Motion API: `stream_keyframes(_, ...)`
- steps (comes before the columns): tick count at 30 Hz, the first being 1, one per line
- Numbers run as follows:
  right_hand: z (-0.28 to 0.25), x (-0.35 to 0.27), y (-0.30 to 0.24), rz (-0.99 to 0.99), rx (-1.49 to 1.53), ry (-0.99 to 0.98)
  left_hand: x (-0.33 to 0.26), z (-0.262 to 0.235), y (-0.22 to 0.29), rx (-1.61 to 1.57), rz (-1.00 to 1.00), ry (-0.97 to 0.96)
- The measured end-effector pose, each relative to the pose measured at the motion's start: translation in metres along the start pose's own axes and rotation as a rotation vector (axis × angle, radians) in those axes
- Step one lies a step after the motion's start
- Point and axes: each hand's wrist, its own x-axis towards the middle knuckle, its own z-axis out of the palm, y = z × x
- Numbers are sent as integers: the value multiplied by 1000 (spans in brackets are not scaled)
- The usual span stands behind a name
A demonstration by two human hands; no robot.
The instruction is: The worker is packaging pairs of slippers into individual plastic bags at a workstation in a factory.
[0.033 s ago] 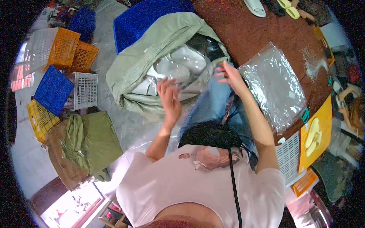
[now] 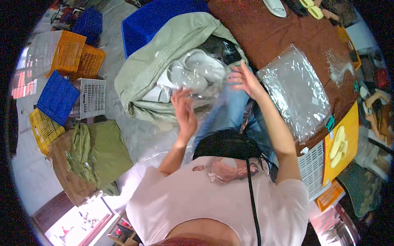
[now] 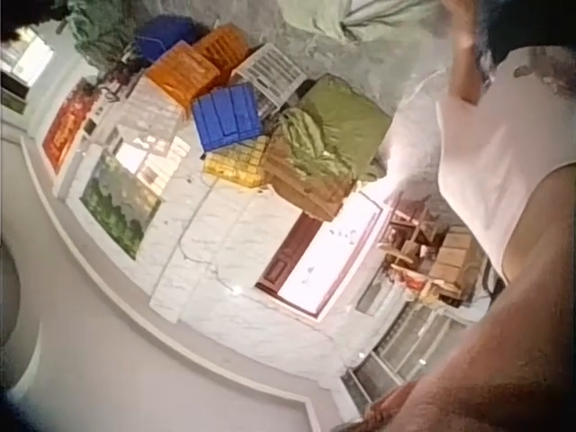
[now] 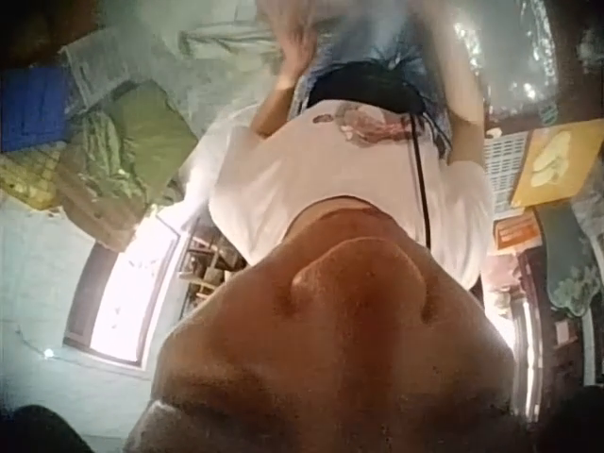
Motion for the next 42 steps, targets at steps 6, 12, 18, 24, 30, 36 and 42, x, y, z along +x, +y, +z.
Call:
stream_keyframes(6,25,39,-3,219,159,-130,-25,-9,56,-453,-290,-59)
stream_keyframes(12,-8,31,3,212,702,-368,-1,-21,73,-642,-260,-137)
stream_keyframes(18,-115,-99,-9,-300,536,-111,54,29,73,-797,12,-399)
stream_keyframes(24,-178,-221,-17,-562,522,288,78,118,93,-722,129,-539)
stream_keyframes(30,-265,-255,-76,-847,4,597,19,177,164,-446,417,-639)
stream_keyframes(36,-254,-319,-75,-872,-416,960,-7,203,138,-165,270,-880)
stream_keyframes(42,-210,-387,41,-598,-81,692,-15,260,165,-160,652,-774)
